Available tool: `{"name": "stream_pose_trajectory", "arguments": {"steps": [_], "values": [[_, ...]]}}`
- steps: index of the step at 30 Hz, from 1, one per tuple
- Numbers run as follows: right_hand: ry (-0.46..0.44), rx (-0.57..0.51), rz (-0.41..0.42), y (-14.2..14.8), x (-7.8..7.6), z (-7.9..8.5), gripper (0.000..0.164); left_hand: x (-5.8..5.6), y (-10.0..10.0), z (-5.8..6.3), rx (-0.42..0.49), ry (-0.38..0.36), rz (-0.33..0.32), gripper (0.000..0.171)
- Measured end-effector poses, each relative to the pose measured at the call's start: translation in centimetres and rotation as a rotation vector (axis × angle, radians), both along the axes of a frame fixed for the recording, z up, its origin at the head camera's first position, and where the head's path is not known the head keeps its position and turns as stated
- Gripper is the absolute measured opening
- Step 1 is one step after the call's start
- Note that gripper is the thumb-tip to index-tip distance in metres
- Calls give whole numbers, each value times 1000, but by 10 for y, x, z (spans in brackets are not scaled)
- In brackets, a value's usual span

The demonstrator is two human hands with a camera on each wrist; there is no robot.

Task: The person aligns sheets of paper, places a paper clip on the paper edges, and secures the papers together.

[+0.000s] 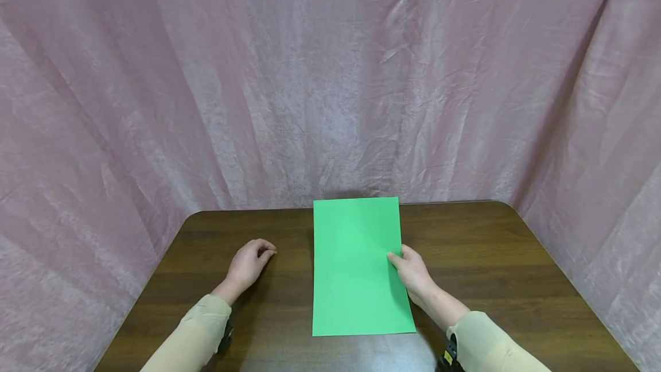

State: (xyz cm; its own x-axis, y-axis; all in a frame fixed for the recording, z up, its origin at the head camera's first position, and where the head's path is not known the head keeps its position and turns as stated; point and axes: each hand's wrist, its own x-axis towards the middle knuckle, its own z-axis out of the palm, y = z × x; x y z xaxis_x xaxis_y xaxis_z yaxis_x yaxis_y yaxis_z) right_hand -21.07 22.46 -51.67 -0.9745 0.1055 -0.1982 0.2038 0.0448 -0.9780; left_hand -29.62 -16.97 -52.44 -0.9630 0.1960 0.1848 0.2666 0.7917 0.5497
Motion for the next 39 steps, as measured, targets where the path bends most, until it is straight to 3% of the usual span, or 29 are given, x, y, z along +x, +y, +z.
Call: {"name": "stream_pose_trajectory", "arguments": {"steps": [8,17,30,39], "values": [[1,8,0,0,-1,0,39,-3,-2,3,125,-50,35,11],[4,15,5,0,-1,0,39,-2,-3,4,169,-36,17,20],[-3,24,-6,-1,-1,0,39,-1,2,10,347,-130,90,20],[5,11,-2,-1,0,0,38,0,7,14,422,-166,132,22]]}}
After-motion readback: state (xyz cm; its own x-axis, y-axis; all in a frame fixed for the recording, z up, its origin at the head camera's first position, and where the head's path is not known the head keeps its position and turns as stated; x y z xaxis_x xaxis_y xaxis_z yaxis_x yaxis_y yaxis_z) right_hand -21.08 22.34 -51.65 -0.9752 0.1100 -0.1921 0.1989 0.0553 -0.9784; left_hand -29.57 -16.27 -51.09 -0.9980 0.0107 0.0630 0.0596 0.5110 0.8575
